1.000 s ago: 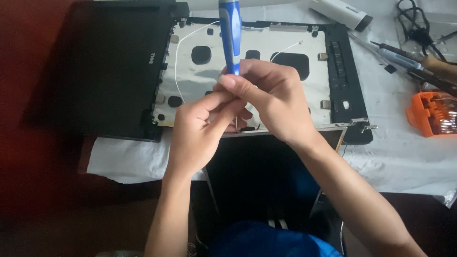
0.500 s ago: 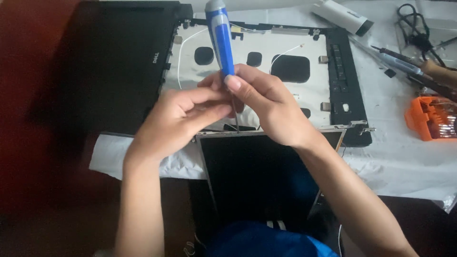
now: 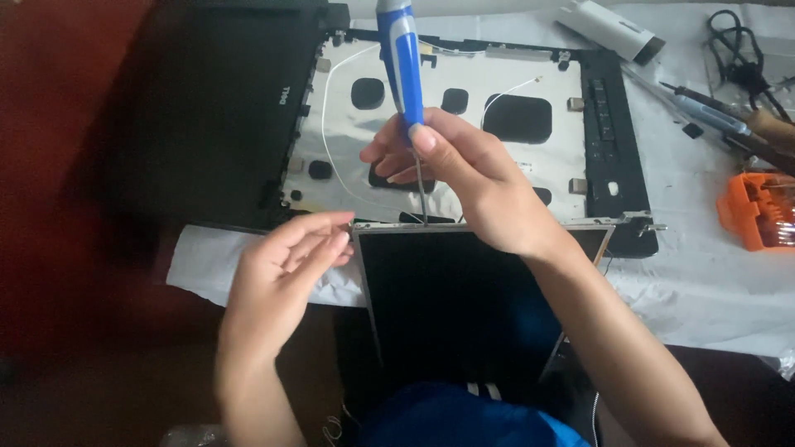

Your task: Using a screwdriver to pry an LCD screen panel from a laptop lid and disconnecting the display cable.

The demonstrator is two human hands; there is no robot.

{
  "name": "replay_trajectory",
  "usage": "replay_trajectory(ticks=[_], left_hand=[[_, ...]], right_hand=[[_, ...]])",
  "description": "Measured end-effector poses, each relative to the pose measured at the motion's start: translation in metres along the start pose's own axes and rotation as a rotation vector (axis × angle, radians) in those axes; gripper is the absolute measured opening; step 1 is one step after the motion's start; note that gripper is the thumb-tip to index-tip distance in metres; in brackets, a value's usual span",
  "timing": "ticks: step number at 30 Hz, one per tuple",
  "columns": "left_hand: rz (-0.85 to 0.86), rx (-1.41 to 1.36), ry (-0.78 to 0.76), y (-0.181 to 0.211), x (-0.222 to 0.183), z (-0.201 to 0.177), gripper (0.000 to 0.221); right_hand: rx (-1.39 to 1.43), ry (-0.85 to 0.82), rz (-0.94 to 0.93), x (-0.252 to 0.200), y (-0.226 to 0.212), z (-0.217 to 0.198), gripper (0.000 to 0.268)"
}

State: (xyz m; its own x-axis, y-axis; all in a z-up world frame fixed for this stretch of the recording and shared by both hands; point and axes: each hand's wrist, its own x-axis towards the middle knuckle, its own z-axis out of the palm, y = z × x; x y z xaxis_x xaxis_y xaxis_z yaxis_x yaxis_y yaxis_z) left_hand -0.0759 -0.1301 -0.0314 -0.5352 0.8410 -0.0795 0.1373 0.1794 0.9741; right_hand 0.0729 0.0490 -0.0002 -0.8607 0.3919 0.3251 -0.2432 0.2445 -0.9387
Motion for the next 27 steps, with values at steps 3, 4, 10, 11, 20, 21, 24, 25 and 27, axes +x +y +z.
replay_trajectory(ticks=[3,4,10,11,20,21,24,25,27], left_hand=[[0.031,-0.111,0.058,-0.009,0.002,0.003,0.029],[0.033,-0.113,0.059,-0.013,0.005,0.003,0.029],[-0.023,-0.336,0.045,-0.031,0.017,0.003,0.022],[-0.064,-0.285,0.056,-0.023,0.015,0.003,0.023],[0.019,-0.098,0.085,-0.017,0.01,0.005,0.023],[0.073,-0.002,0.11,-0.016,0.009,0.006,0.022],[0.533,0.357,0.186,0.007,0.006,0.012,0.021],[0.533,0.357,0.188,0.013,0.01,0.015,0.021],[0.565,0.335,0.022,0.026,0.018,0.021,0.024]], right_hand=[[-0.002,-0.006,-0.003,0.001,-0.001,0.0,0.042],[-0.005,-0.008,-0.005,0.001,-0.001,0.0,0.042],[0.025,0.0,0.007,0.001,0.0,0.0,0.042],[0.004,0.003,0.008,0.001,-0.001,0.001,0.041],[0.054,0.06,0.043,0.0,0.005,0.001,0.042],[0.077,0.096,0.06,-0.001,0.007,0.001,0.043],[0.032,0.111,0.047,-0.002,0.004,-0.001,0.043],[0.031,0.11,0.046,-0.002,0.003,-0.001,0.043],[-0.043,0.178,0.081,-0.001,0.002,0.0,0.042]])
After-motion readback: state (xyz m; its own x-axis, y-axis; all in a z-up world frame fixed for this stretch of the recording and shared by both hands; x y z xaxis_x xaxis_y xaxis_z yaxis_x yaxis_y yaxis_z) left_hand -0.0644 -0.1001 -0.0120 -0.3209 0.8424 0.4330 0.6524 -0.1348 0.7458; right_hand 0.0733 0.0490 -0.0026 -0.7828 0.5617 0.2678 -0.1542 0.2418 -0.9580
